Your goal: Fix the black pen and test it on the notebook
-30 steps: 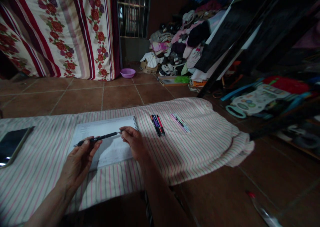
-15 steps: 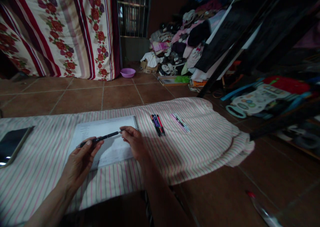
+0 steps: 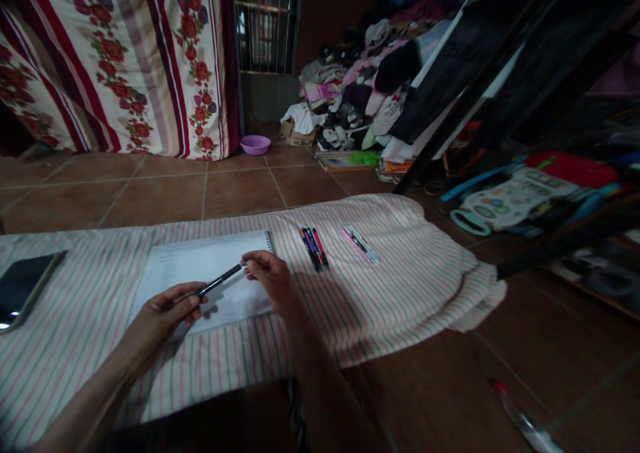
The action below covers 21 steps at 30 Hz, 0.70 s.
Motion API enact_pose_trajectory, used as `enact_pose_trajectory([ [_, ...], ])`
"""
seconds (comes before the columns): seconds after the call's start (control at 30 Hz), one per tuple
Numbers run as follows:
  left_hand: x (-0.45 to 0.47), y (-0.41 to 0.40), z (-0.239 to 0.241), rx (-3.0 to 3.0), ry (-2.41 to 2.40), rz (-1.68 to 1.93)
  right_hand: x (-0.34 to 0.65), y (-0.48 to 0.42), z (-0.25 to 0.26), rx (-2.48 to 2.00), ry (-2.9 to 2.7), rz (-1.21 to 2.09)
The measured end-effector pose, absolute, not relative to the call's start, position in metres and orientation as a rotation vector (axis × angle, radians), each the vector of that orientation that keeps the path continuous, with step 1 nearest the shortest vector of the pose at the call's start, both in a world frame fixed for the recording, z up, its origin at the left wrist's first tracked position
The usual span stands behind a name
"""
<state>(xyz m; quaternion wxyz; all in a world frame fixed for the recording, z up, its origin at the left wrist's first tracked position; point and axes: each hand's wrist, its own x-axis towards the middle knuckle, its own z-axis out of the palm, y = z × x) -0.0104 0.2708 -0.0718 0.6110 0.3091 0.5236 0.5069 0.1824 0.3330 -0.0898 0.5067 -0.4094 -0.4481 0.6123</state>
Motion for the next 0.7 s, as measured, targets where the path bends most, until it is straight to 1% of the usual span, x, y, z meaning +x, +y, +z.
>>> enact_pose_trajectory([
  [0.2, -0.013, 0.269, -0.079, 0.853, 1.293, 1.066, 0.184, 0.334, -0.091, -1.019, -1.256, 1.393],
  [0.37, -0.013, 0.268, -0.089, 0.952, 1.334, 1.079, 0.185, 0.334, -0.091, -1.026, -1.345, 1.368],
  [0.5, -0.014, 0.269, -0.090, 1.260, 1.371, 1.212, 0.184, 0.333, -0.092, -1.058, -1.392, 1.364],
  [0.7, -0.018, 0.268, -0.092, 1.793, 1.421, 1.105, 0.179, 0.332, -0.098, -1.098, -1.469, 1.375],
])
